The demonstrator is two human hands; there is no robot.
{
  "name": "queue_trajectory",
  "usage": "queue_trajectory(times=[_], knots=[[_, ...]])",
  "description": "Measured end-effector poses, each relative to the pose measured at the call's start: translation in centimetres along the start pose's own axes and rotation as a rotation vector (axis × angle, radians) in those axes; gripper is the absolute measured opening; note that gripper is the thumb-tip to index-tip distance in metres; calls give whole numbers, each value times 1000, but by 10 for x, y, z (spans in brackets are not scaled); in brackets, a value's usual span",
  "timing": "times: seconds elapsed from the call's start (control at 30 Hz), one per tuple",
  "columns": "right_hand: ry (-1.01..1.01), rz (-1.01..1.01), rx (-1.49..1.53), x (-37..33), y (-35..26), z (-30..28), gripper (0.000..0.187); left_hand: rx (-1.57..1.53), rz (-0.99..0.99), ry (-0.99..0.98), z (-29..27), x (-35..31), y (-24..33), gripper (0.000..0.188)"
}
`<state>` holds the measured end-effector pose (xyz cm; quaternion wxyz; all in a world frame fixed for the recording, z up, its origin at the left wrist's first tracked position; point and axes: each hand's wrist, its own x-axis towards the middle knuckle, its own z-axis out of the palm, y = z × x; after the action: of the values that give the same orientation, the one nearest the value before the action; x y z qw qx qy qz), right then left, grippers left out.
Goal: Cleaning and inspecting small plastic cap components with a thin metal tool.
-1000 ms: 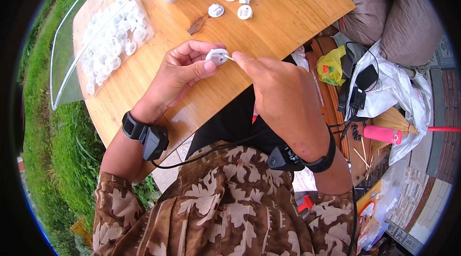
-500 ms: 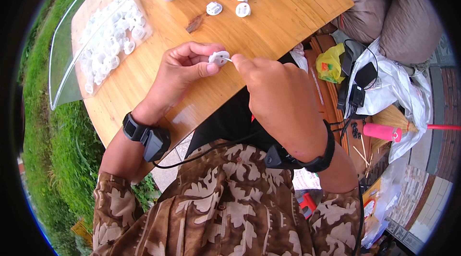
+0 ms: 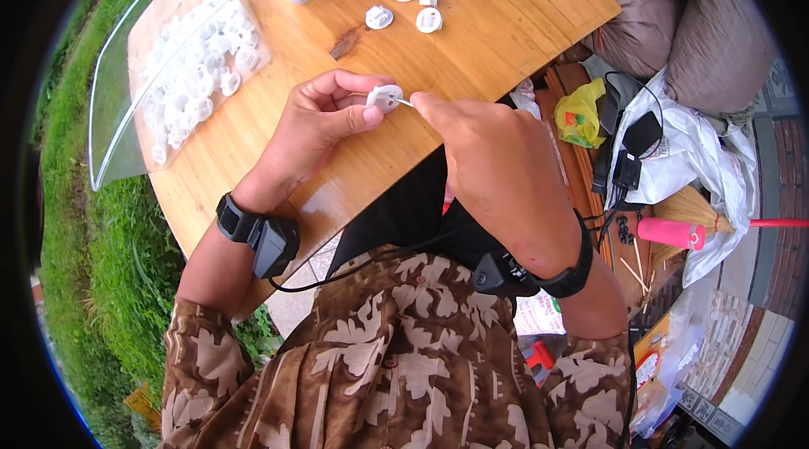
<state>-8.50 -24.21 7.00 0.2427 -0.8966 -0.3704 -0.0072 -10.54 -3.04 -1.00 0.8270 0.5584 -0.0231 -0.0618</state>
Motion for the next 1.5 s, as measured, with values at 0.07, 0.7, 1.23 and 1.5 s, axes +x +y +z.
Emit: queue_trajectory(times=[0.07,0.7,1.23,1.5], knots=[[0,-10,-24,2,-2,0,40,-5,8,-7,0,0,1,26],[123,37,29,-5,-1,5,42,8,24,51,5,-1,5,31],[161,-5,-33,-6,-3,26,43,-55,49,32,6,-3,1,34],[138,-2,-165,-6,-7,24,44,-76,23,54,7,-4,0,32]])
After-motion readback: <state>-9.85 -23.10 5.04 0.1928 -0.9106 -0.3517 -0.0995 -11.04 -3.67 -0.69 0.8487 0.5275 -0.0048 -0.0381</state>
